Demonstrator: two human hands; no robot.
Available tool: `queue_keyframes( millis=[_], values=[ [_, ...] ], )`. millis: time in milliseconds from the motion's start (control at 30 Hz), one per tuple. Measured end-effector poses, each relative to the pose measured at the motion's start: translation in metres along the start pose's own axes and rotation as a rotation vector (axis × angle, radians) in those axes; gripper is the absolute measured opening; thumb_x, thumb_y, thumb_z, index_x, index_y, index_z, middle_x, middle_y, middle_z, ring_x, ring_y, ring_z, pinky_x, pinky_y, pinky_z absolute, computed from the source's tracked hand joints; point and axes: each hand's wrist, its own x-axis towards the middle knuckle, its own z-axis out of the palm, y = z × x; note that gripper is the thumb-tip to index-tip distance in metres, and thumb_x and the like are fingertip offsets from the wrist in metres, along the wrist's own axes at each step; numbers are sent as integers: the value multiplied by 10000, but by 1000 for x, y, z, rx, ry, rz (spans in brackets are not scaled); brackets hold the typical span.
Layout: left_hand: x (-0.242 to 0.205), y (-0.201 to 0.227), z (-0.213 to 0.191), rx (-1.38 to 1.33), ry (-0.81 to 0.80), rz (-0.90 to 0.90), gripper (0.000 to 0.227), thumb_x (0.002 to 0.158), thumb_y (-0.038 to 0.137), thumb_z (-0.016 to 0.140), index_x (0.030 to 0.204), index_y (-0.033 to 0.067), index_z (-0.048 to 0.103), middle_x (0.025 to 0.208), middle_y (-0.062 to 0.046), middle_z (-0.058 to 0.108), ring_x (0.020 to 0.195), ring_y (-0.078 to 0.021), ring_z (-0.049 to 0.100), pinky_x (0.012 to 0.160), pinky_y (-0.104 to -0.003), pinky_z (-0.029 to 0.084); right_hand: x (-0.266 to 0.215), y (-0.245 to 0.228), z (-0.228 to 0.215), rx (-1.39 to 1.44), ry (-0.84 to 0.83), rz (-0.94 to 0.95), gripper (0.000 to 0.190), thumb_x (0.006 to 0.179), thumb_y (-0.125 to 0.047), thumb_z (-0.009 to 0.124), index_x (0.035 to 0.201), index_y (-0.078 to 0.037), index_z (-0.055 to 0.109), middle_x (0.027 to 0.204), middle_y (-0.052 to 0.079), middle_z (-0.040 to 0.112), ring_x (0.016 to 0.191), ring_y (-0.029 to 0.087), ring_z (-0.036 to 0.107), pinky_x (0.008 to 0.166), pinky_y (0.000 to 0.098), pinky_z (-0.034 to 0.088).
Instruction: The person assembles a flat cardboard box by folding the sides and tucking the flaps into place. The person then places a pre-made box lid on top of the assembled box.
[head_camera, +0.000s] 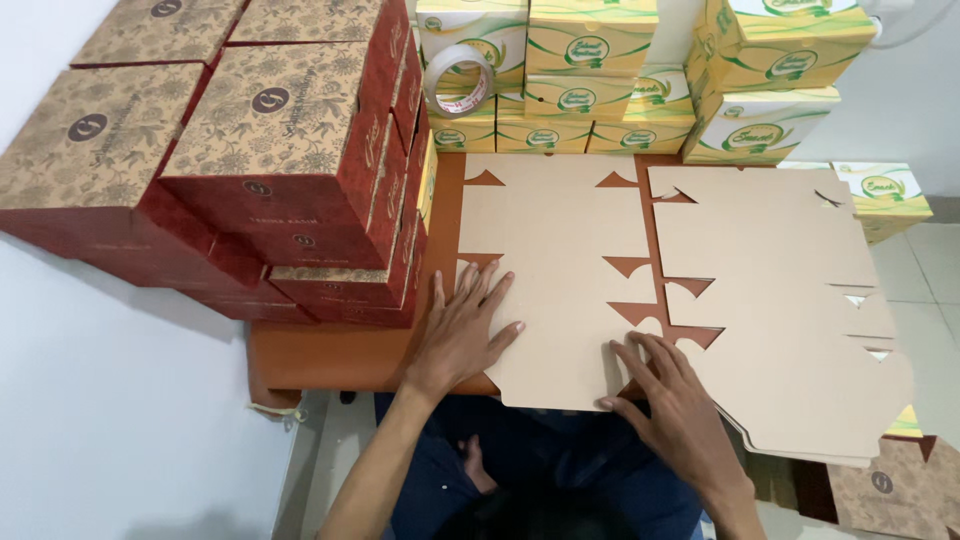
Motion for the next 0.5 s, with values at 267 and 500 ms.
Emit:
queue_keyframes(
  millis=[267, 500],
  values=[
    [-2, 0, 8, 40, 117, 10, 735, 1042, 583, 503, 1644, 175, 397, 1755, -77, 308, 1585, -378, 305, 1212, -777, 101, -6, 13, 0, 6, -57, -56, 886, 835, -406, 827, 1619, -208, 465, 1652, 123, 431, 1540, 319, 389, 1227, 471, 368],
    [-10, 21, -3, -28, 201, 118, 661, 1087, 499, 512, 1646, 166, 401, 1731, -137, 371, 1611, -391, 284, 1220, -780, 123, 0, 19, -1, -37, -57, -6, 736, 929, -356, 716, 1610, -211, 477, 1694, 180, 395, 1516, 337, 404, 1192, 475, 390]
  ],
)
